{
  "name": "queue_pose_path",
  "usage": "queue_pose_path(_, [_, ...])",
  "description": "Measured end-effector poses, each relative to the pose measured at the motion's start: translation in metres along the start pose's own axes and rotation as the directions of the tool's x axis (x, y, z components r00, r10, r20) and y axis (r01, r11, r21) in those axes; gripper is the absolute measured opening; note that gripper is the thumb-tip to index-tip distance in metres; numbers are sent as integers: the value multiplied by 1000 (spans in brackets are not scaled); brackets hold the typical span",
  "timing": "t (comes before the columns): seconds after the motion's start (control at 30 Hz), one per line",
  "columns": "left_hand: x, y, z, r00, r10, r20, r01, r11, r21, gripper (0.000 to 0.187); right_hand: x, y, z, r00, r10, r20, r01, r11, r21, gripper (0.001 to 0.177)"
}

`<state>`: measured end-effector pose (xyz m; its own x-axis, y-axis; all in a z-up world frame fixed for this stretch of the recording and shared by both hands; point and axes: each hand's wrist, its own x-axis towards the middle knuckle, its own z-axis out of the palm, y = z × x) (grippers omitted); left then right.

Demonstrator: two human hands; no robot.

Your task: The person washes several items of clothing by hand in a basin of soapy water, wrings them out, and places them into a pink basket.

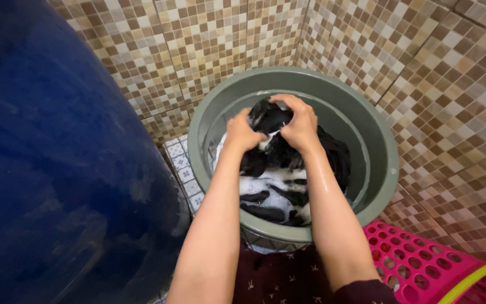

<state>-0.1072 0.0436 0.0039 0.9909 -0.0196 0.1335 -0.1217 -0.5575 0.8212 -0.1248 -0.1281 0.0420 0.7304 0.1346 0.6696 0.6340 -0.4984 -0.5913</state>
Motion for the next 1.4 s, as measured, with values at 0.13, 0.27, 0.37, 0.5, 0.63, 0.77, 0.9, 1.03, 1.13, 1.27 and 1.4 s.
queue_pose_path(0.13, [2,8,0,946,139,-294,-122,990,75,57,-2,17,13,965,238,-105,-260,897,-356,36])
queue_pose_path(0.27, [-13,35,-1,871,128,-475,-92,991,99,38,-5,52,28,942,334,40,-291,868,-404,29])
queue_pose_path(0.37, [-13,36,-13,810,75,-582,32,985,171,61,-10,63,21,816,343,464,-480,851,215,23])
queue_pose_path(0.5, [-4,9,-6,895,182,-408,-107,974,200,67,-7,55,18,909,229,347,-389,766,512,26])
queue_pose_path(0.63, [-5,-1,-13,939,278,-203,-256,958,126,68,-4,38,24,965,225,134,-258,737,625,34])
queue_pose_path(0.77, [-14,6,-19,968,-66,-243,98,988,122,36,-2,32,31,970,244,9,-198,766,612,32])
queue_pose_path(0.9, [-5,-2,2,855,67,-514,-109,993,-52,43,23,64,52,996,-13,-84,5,995,-98,39])
queue_pose_path(1.03, [11,-37,17,814,271,-514,-302,953,24,50,48,140,89,978,210,-18,-205,930,-307,27])
queue_pose_path(1.13, [24,-64,20,845,307,-439,-293,951,102,47,9,174,142,933,232,274,-130,930,-344,40])
queue_pose_path(1.27, [20,-75,17,962,83,-262,-38,984,172,38,-61,200,211,559,353,750,-77,923,-376,38])
queue_pose_path(1.4, [13,-55,8,986,31,-163,9,971,238,37,-53,247,278,560,381,735,-138,918,-371,40])
